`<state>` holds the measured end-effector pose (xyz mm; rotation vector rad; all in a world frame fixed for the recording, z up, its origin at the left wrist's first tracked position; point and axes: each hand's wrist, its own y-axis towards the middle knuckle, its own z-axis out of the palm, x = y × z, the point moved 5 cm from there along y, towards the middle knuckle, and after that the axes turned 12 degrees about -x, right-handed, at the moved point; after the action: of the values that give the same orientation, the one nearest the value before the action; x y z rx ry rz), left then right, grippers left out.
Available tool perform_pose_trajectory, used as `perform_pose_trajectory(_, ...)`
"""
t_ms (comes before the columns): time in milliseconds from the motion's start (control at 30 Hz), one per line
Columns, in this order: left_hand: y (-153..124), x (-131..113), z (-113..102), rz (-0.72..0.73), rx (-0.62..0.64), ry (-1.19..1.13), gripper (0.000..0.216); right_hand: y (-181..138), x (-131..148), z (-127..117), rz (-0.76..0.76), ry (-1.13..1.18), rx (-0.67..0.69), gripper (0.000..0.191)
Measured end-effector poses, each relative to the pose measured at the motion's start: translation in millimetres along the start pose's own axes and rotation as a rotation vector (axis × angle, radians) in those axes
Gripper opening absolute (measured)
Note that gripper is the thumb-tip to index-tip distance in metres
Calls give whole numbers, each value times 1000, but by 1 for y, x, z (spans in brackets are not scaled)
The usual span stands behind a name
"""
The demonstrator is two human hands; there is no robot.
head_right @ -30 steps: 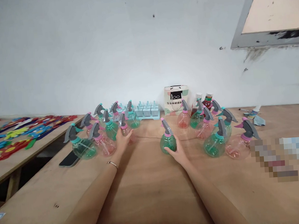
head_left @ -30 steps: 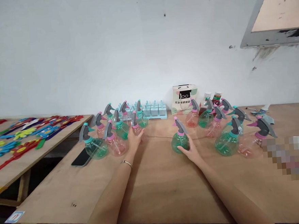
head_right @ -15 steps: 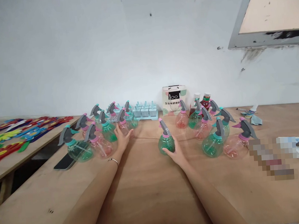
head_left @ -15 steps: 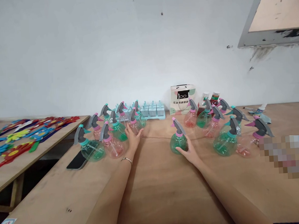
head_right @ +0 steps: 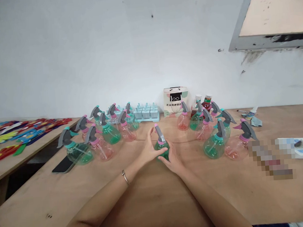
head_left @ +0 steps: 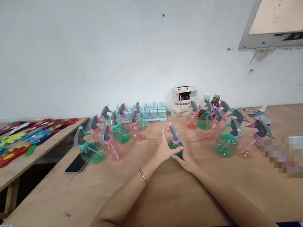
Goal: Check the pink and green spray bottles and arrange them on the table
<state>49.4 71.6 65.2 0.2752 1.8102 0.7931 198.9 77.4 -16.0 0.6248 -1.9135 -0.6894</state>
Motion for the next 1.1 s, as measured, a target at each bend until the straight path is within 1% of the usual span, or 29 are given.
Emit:
perform_pose_trajectory(67,-2,-4,8,-96,-21,-46,102,-6,7,3,-76,-34,56,80)
perform_pose_trajectory(167,-1,-2,5,-190,-80,-124,83,-6,11,0,-148,-47,110,77)
perform_pose_trajectory(200,0,-1,3,-216,-87,-146,78,-1,9,-4,-154,-48,89,72)
perform_pose_trajectory(233,0,0,1,-242,-88,-160,74,8,6,-10,-146,-51,34,66)
perform_pose_trajectory(267,1,0,-2,-266,-87,-167,71,20,1,-18,-125,-58,-53,61)
perform_pose_trajectory(300,2,-1,-4,-287,-84,-165,67,35,-7,-27,-90,-72,-181,57)
perform_pose_trajectory(333,3,-3,-6,-305,-80,-161,65,51,-15,-37,-52,-91,-310,57)
perform_pose_trajectory(400,4,-7,-8,-322,-73,-153,60,84,-34,-50,-12,-142,-516,63)
perform_pose_trajectory(433,5,-10,-9,-320,-71,-152,58,99,-44,-55,7,-175,-590,67)
perform_pose_trajectory(533,6,-15,-11,-303,-57,-171,52,136,-75,-57,80,-263,-682,76)
perform_pose_trajectory(600,7,-15,-10,-304,-24,-201,48,150,-94,-55,138,-311,-701,80)
perform_pose_trajectory(700,8,-14,-8,-316,30,-242,44,157,-114,-50,202,-371,-717,81)
perform_pose_trajectory(767,10,-15,-9,-319,55,-243,41,157,-121,-48,225,-393,-722,80)
perform_pose_trajectory(833,13,-18,-12,-316,80,-241,36,153,-122,-48,233,-394,-720,80)
perform_pose_trajectory(900,19,-23,-18,-318,103,-273,31,145,-117,-46,212,-367,-683,80)
perform_pose_trajectory(967,25,-28,-27,-338,115,-325,27,131,-105,-45,171,-304,-610,79)
perform_pose_trajectory(1100,39,-30,-44,-410,132,-471,27,86,-72,-44,107,-133,-477,81)
